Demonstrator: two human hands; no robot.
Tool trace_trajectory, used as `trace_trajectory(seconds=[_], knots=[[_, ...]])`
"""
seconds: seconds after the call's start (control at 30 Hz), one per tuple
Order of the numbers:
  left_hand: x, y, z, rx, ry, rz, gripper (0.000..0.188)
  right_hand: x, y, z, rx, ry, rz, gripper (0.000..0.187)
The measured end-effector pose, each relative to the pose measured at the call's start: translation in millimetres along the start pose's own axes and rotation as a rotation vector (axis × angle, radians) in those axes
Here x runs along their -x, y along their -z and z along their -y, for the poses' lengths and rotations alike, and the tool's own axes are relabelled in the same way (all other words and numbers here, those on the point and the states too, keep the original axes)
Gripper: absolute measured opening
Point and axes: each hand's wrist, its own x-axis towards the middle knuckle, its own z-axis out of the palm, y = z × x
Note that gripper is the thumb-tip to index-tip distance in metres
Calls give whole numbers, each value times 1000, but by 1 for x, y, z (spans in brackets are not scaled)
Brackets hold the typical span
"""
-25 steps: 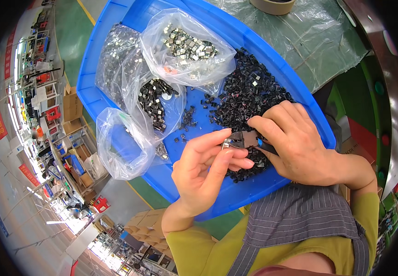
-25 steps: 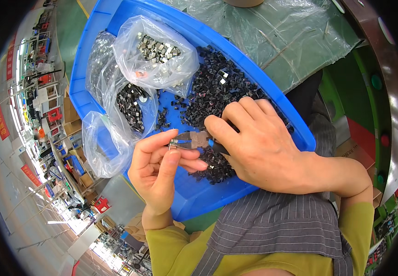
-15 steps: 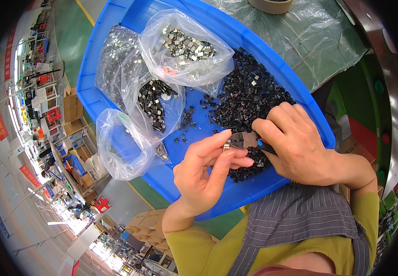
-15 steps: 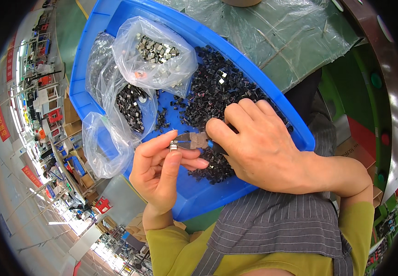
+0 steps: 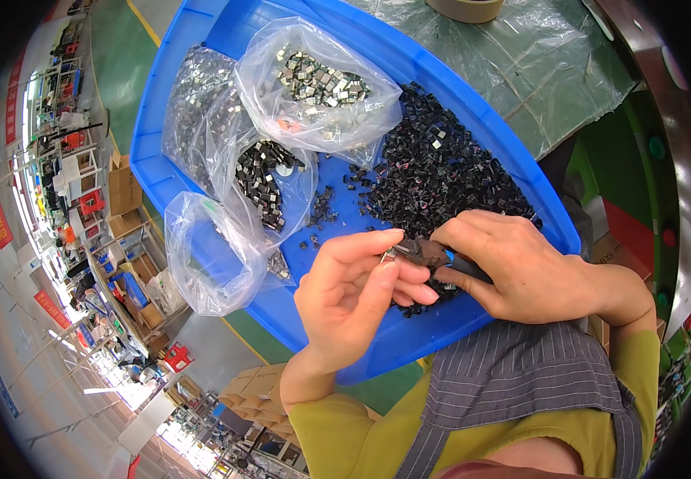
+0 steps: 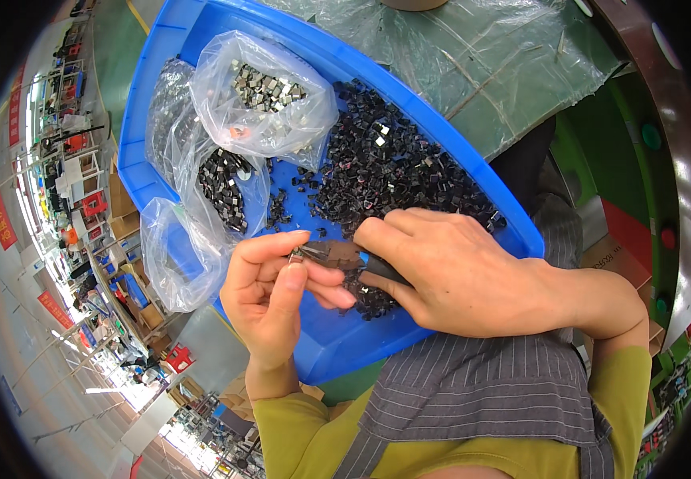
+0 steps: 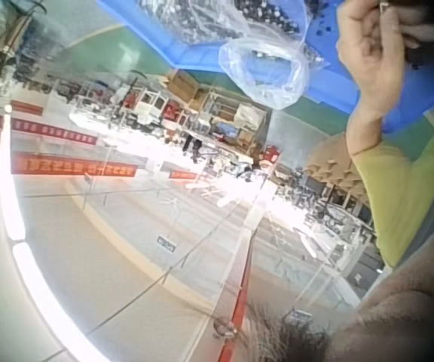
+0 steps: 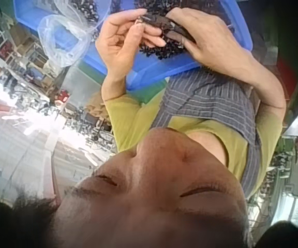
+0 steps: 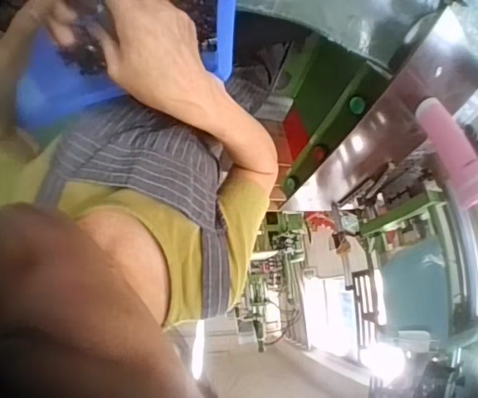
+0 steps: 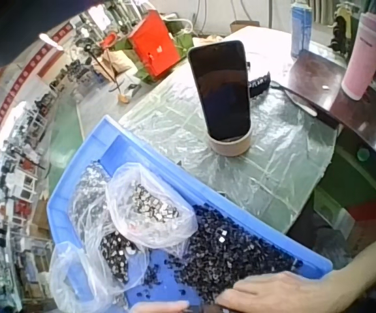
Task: Using pliers to process or sort small black components in a blue tray.
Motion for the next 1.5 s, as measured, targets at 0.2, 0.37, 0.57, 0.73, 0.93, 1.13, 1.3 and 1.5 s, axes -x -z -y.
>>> trace_trajectory(seconds=[0.2,0.37,0.57,0.73,0.93,1.13,1.3,1.5], knots=[[-1,5,2,218,73,80,27,-2,8,2,-228,-89,162,24],[0,3,1,143,45,69,30,-2,8,3,-220,-110,166,24],[1,3,1,151,66,71,32,-2,8,3,-199,-104,160,26],[1,3,0,147,67,70,32,0,7,2,-168,-106,157,27],[-1,-8,-4,-40,48,-44,29,0,6,0,-144,-64,127,28],[2,-1,-1,11,47,51,33,0,8,3,-157,-110,168,26],[1,-2,-1,-16,51,44,33,1,3,-1,-85,-52,85,27],[1,-5,2,-159,-11,-7,32,2,-4,-3,129,21,-67,32]])
